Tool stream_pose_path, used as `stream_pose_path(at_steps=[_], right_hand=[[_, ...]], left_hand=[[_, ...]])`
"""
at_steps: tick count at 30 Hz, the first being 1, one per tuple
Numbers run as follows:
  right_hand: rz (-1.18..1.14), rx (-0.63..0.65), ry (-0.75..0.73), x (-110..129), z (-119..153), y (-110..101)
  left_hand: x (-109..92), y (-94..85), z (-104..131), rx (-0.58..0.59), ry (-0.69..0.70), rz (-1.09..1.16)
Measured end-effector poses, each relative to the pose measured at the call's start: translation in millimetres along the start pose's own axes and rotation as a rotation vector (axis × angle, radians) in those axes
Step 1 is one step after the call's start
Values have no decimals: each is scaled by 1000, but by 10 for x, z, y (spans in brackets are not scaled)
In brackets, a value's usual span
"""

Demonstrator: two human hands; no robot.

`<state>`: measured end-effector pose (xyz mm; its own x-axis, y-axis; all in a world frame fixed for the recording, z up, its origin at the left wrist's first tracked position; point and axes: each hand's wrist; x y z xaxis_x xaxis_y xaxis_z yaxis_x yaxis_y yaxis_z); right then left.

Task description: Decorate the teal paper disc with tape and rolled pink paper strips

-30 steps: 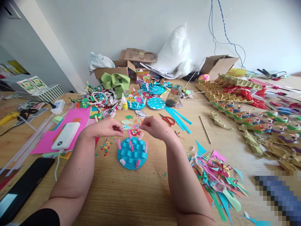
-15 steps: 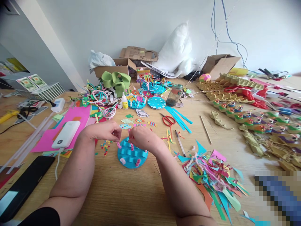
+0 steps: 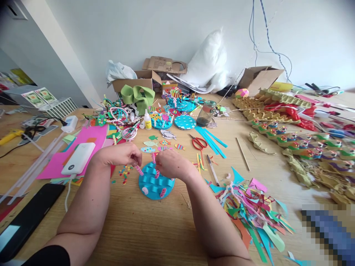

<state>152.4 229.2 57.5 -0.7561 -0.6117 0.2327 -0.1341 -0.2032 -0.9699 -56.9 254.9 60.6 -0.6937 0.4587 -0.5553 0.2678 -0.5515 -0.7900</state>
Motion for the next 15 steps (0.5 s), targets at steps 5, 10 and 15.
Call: stream_pose_path(at_steps=[5,10,15], right_hand=[[-27,-12,-24,-9,3,-3],[-38,-36,19,-36,-15,12],[-52,-21,26,-81,28,-38]], left_hand=[[12,-5,16,11,-17,-2],[18,-25,20,18,-82,-83],[-11,-35,31,-22,-103,-199]])
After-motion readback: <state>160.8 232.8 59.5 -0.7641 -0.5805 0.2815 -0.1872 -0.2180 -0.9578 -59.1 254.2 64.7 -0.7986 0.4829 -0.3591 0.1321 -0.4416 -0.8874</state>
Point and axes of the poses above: each hand's wrist, its own z-axis away from the middle knuckle, its own y-axis out of the palm, x = y × z, and after that the axes turned 7 degrees about -x, right-handed
